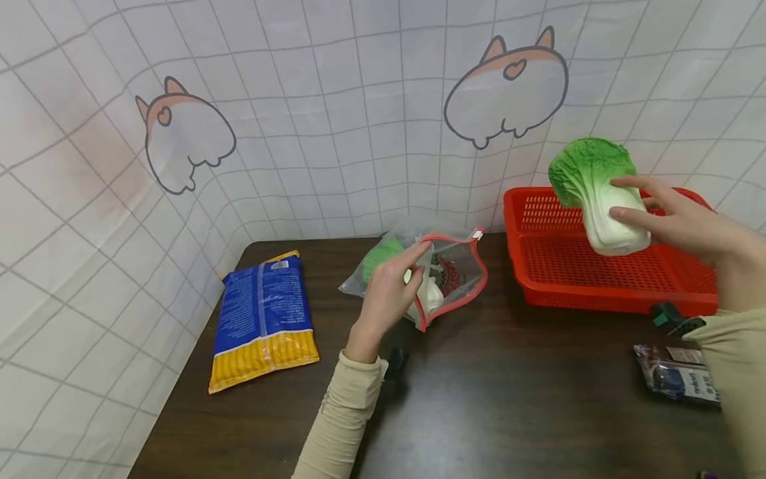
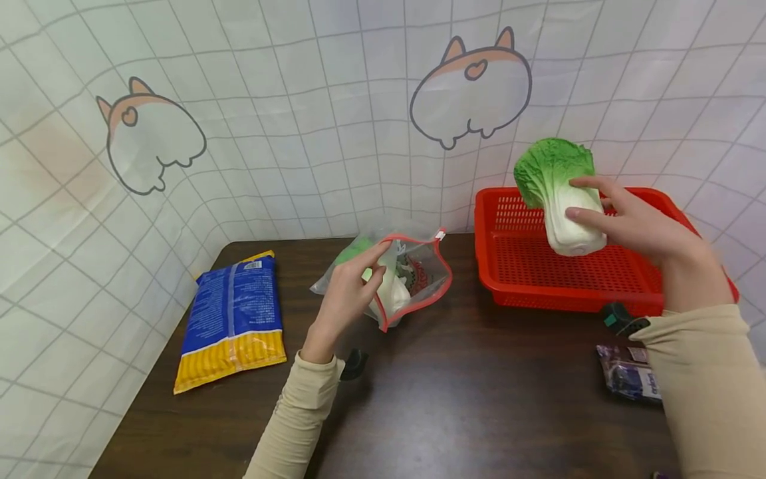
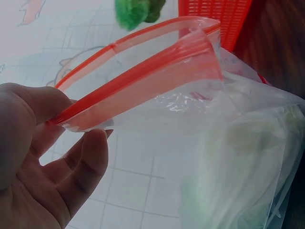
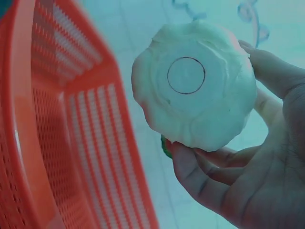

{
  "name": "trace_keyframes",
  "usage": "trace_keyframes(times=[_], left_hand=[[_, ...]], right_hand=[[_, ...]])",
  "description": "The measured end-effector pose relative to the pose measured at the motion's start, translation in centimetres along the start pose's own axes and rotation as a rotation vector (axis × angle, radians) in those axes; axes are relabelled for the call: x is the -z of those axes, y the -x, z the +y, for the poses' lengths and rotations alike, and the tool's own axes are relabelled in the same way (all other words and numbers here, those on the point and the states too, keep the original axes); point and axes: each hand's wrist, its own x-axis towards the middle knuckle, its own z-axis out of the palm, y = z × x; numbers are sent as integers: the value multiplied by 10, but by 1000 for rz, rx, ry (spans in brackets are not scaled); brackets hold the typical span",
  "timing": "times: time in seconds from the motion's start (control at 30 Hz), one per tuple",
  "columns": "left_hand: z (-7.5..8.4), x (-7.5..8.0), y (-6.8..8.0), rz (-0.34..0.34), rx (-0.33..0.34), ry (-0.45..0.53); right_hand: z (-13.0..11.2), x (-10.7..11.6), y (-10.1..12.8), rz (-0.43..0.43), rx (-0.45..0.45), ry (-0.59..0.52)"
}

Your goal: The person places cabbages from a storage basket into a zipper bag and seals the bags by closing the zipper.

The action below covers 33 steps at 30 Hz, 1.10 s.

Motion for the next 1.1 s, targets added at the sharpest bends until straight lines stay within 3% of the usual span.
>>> trace_keyframes(times=[0.13,0.27,0.47,0.63,0.83,1.1], left_hand=[[-1,0,0,11,8,16],[-1,-1,0,13,11,22],[0,-1,0,7,25,65],[1,-2,0,0,30,86],[1,-2,0,-7,30,83],[0,0,1,5,33,98]], right_hand=[[-11,-19,14,57,49,-22],[-15,-45,29,89,107,-123],[-26,-73,45,107,288,-291],[-34,-84,53,58,437,-425],[-36,-95,61,26,533,-344],[-38,-100,74,36,540,-162]])
